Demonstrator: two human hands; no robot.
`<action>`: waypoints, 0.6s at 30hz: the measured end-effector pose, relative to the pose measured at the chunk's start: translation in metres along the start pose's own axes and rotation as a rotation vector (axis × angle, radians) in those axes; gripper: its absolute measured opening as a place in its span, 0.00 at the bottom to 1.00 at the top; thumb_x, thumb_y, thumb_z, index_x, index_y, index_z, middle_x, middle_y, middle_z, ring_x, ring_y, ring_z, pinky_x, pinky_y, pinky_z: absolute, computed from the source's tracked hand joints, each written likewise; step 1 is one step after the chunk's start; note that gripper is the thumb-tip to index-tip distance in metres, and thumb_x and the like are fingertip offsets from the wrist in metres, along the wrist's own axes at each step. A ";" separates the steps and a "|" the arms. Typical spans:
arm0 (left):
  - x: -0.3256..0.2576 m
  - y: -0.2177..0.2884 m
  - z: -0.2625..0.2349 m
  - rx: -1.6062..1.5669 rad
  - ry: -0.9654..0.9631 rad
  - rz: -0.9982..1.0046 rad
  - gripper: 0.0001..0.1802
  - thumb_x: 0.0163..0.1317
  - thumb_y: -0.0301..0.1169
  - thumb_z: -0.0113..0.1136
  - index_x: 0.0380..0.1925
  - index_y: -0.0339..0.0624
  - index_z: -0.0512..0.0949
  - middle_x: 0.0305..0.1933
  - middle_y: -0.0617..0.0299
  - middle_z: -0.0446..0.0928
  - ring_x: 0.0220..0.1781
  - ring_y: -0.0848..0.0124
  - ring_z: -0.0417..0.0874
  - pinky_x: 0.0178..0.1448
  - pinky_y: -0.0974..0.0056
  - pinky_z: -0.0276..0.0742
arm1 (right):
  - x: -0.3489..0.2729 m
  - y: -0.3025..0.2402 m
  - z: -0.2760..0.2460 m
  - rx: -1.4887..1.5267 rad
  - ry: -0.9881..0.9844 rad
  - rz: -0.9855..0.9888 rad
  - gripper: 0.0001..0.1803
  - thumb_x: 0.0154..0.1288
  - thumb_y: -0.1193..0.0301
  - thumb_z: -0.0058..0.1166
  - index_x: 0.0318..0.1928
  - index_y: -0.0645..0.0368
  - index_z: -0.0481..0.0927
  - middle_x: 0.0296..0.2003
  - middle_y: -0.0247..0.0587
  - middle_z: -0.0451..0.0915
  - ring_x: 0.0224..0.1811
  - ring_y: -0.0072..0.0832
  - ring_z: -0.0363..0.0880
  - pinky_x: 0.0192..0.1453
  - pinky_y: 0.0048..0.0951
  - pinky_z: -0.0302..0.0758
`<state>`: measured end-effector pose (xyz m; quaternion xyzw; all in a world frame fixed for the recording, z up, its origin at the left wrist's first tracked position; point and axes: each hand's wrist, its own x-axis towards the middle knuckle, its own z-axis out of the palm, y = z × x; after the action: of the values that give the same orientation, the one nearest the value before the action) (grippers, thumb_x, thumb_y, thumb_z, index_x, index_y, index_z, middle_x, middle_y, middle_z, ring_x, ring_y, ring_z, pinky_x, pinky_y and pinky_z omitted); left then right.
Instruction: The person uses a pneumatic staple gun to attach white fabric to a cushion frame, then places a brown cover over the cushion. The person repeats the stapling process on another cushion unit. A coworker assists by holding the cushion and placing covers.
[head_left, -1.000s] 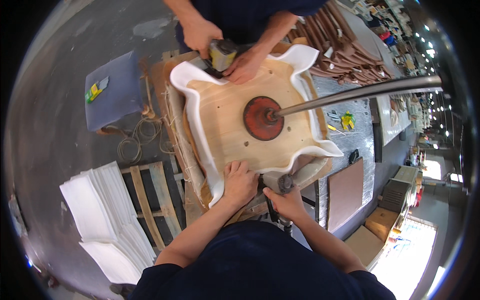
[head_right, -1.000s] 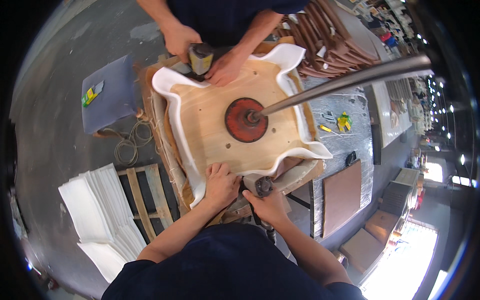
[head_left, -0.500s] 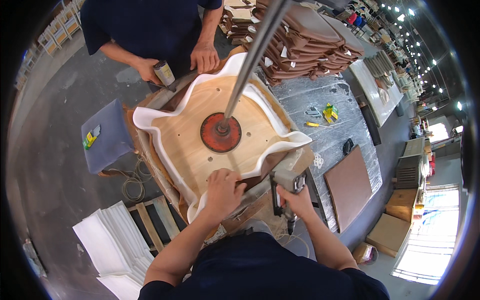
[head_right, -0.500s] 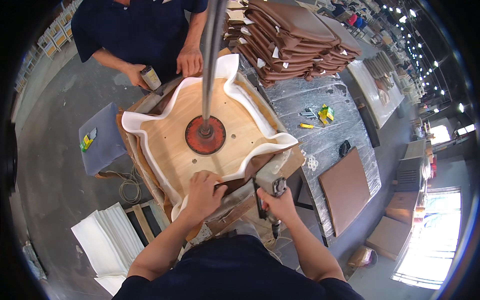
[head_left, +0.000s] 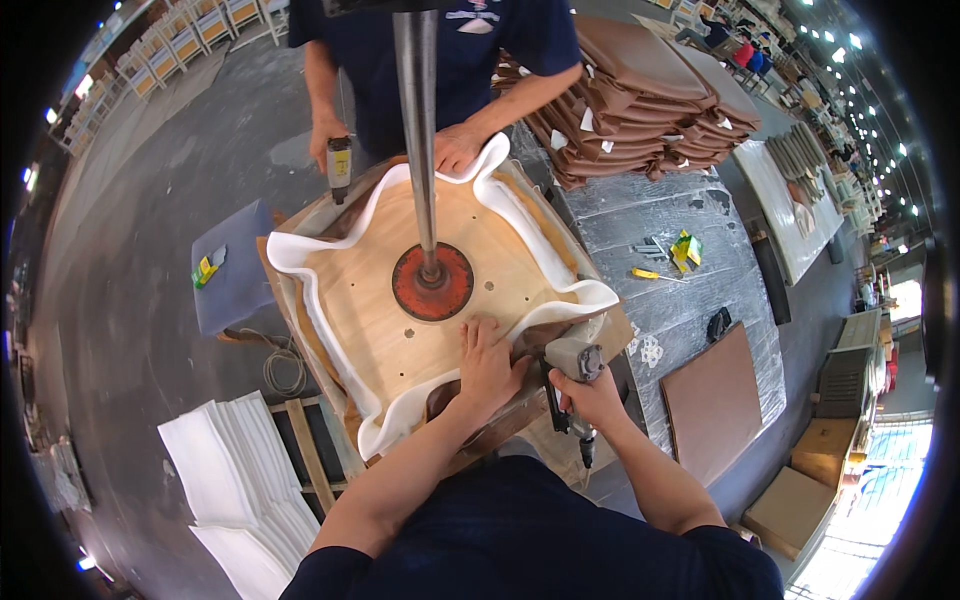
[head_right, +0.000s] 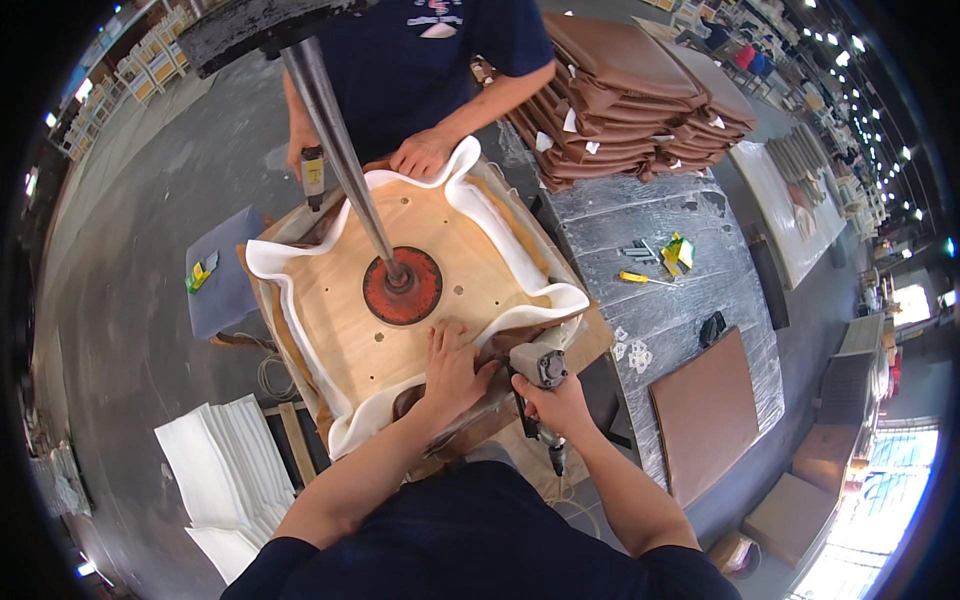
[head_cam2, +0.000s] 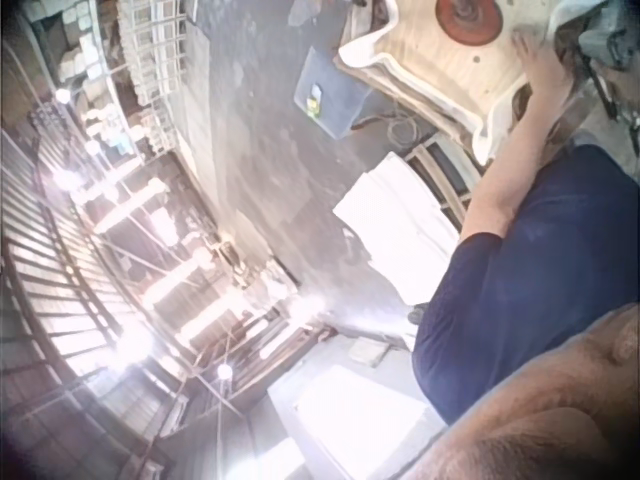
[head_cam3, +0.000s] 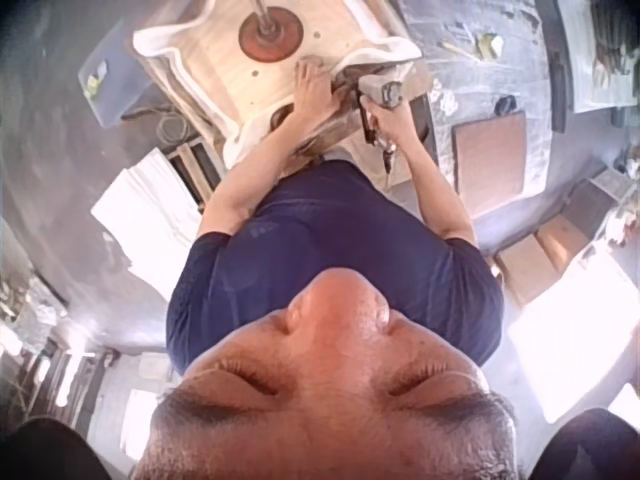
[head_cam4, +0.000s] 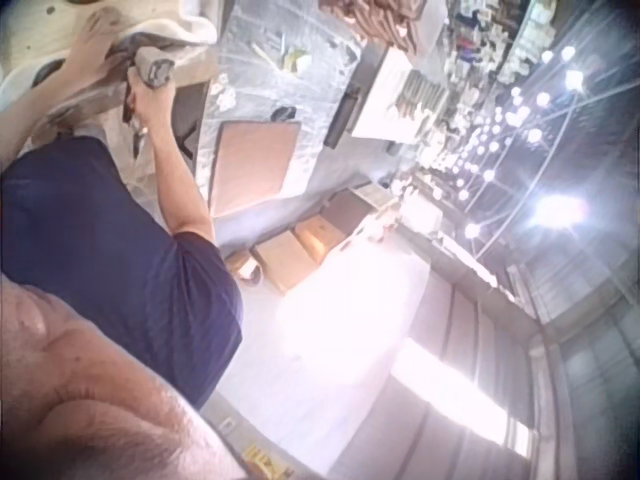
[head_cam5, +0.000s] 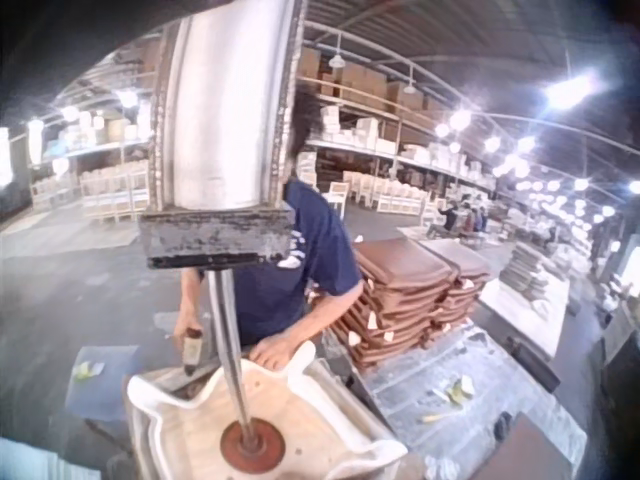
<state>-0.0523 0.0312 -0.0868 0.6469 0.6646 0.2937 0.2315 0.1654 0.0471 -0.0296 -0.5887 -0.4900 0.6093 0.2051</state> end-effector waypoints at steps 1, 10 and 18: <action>0.001 -0.001 0.003 -0.005 -0.003 -0.009 0.19 0.65 0.45 0.78 0.35 0.37 0.89 0.73 0.43 0.72 0.85 0.39 0.61 0.93 0.32 0.45 | 0.000 -0.003 0.000 -0.010 -0.008 0.000 0.14 0.77 0.67 0.73 0.54 0.61 0.87 0.27 0.29 0.82 0.21 0.20 0.81 0.25 0.28 0.76; 0.008 -0.004 0.010 -0.075 -0.003 -0.063 0.13 0.68 0.38 0.72 0.40 0.40 0.93 0.78 0.50 0.71 0.90 0.41 0.56 0.94 0.33 0.45 | 0.016 -0.036 -0.011 -0.145 -0.081 0.055 0.15 0.74 0.63 0.77 0.47 0.61 0.88 0.25 0.30 0.84 0.21 0.18 0.81 0.25 0.26 0.76; 0.008 -0.010 0.013 -0.136 0.091 -0.080 0.12 0.67 0.35 0.69 0.41 0.37 0.93 0.75 0.51 0.74 0.89 0.43 0.59 0.93 0.35 0.48 | 0.037 -0.079 -0.005 -0.420 -0.204 0.145 0.18 0.73 0.63 0.78 0.51 0.62 0.88 0.27 0.30 0.84 0.21 0.17 0.79 0.26 0.27 0.76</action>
<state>-0.0512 0.0404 -0.1020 0.5887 0.6782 0.3575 0.2560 0.1363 0.1139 0.0180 -0.5875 -0.5806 0.5635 -0.0163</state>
